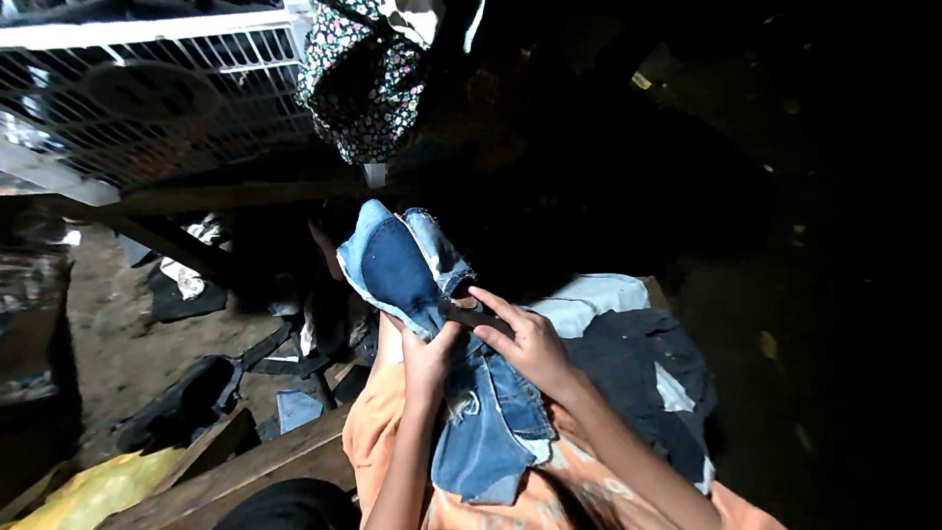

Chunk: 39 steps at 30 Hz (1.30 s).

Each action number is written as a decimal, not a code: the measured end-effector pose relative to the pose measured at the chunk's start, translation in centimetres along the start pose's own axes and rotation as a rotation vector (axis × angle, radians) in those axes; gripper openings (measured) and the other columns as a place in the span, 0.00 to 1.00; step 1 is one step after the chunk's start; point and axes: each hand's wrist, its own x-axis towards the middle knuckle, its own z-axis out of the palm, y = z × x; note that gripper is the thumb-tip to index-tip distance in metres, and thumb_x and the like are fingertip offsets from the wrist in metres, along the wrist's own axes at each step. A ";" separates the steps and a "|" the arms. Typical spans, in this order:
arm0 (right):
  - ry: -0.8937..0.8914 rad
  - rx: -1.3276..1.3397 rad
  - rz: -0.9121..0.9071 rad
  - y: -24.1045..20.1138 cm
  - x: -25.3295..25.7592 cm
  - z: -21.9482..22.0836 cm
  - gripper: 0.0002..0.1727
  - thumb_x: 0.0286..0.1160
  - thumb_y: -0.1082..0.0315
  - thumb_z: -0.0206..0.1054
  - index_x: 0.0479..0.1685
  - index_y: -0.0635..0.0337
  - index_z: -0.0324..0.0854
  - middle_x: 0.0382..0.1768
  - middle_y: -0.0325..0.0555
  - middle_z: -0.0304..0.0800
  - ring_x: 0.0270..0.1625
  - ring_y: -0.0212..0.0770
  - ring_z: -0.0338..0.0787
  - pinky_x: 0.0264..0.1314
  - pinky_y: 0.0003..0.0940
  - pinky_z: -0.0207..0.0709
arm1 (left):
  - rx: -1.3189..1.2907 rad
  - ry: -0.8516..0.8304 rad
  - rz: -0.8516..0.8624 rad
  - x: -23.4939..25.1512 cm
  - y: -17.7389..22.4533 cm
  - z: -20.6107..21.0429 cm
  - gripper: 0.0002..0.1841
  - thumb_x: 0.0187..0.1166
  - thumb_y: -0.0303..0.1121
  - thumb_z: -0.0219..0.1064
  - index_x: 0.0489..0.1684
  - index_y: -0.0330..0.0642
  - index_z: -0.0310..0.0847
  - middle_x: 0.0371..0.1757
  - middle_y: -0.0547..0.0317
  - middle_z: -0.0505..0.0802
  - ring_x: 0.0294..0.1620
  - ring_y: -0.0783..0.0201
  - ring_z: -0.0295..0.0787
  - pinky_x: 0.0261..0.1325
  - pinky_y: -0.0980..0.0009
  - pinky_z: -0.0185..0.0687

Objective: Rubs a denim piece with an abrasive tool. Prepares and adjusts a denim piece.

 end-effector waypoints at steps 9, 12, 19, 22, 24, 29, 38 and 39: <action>0.140 0.011 -0.048 0.6 0.1 2.1 0.22 0.83 0.51 0.62 0.68 0.47 0.89 0.41 0.49 0.94 0.34 0.44 0.91 0.35 0.43 0.84 | 0.053 -0.028 0.104 0.0 -1.2 -0.2 0.19 0.63 0.20 0.73 0.54 0.29 0.77 0.38 0.63 0.93 0.41 0.77 0.92 0.50 0.77 0.89; 0.218 0.039 -0.066 0.6 0.9 3.3 0.20 0.82 0.53 0.64 0.64 0.50 0.91 0.40 0.48 0.94 0.35 0.40 0.91 0.38 0.38 0.85 | 0.072 -0.012 0.116 0.4 -1.8 -0.2 0.24 0.64 0.21 0.74 0.60 0.25 0.73 0.42 0.59 0.91 0.44 0.78 0.90 0.53 0.79 0.87; -0.276 0.827 0.328 0.0 3.7 -1.1 0.17 0.87 0.69 0.56 0.65 0.67 0.82 0.31 0.24 0.81 0.23 0.13 0.67 0.26 0.11 0.61 | 0.049 -0.010 0.044 0.5 -0.5 -0.4 0.26 0.64 0.20 0.76 0.62 0.25 0.72 0.42 0.59 0.93 0.43 0.77 0.91 0.52 0.78 0.89; -0.338 0.836 0.341 -0.2 3.7 -1.7 0.18 0.88 0.68 0.54 0.66 0.66 0.81 0.26 0.22 0.76 0.22 0.14 0.67 0.25 0.12 0.60 | 0.082 0.028 0.017 0.7 -0.2 -0.5 0.23 0.69 0.23 0.75 0.60 0.25 0.73 0.40 0.59 0.92 0.40 0.78 0.91 0.49 0.78 0.88; -0.321 0.687 0.218 -0.1 3.0 -1.7 0.20 0.88 0.66 0.56 0.71 0.66 0.80 0.60 0.35 0.89 0.54 0.15 0.83 0.59 0.14 0.74 | 0.108 0.027 0.024 0.6 -0.1 -0.5 0.19 0.72 0.23 0.73 0.57 0.25 0.74 0.38 0.59 0.91 0.39 0.79 0.90 0.48 0.79 0.87; -0.207 0.137 0.098 -0.4 1.8 -1.2 0.32 0.84 0.48 0.62 0.82 0.55 0.75 0.64 0.56 0.87 0.60 0.48 0.88 0.64 0.50 0.79 | 0.104 0.020 0.093 0.5 -0.4 -0.2 0.09 0.68 0.21 0.69 0.43 0.32 0.80 0.30 0.67 0.90 0.32 0.81 0.88 0.41 0.80 0.86; -0.131 -0.118 0.122 -2.4 1.3 -1.3 0.34 0.85 0.44 0.57 0.84 0.55 0.72 0.54 0.57 0.89 0.42 0.54 0.89 0.41 0.54 0.81 | 0.043 0.057 0.141 -0.1 -1.2 0.3 0.09 0.67 0.21 0.68 0.42 0.32 0.80 0.29 0.66 0.90 0.33 0.80 0.89 0.42 0.79 0.86; -0.137 -0.080 0.135 -2.5 1.3 -1.4 0.34 0.85 0.45 0.57 0.83 0.56 0.73 0.53 0.56 0.88 0.43 0.52 0.88 0.42 0.53 0.80 | 0.036 0.070 0.141 -0.1 -1.2 0.3 0.08 0.67 0.21 0.68 0.43 0.32 0.80 0.30 0.66 0.90 0.33 0.80 0.89 0.42 0.79 0.86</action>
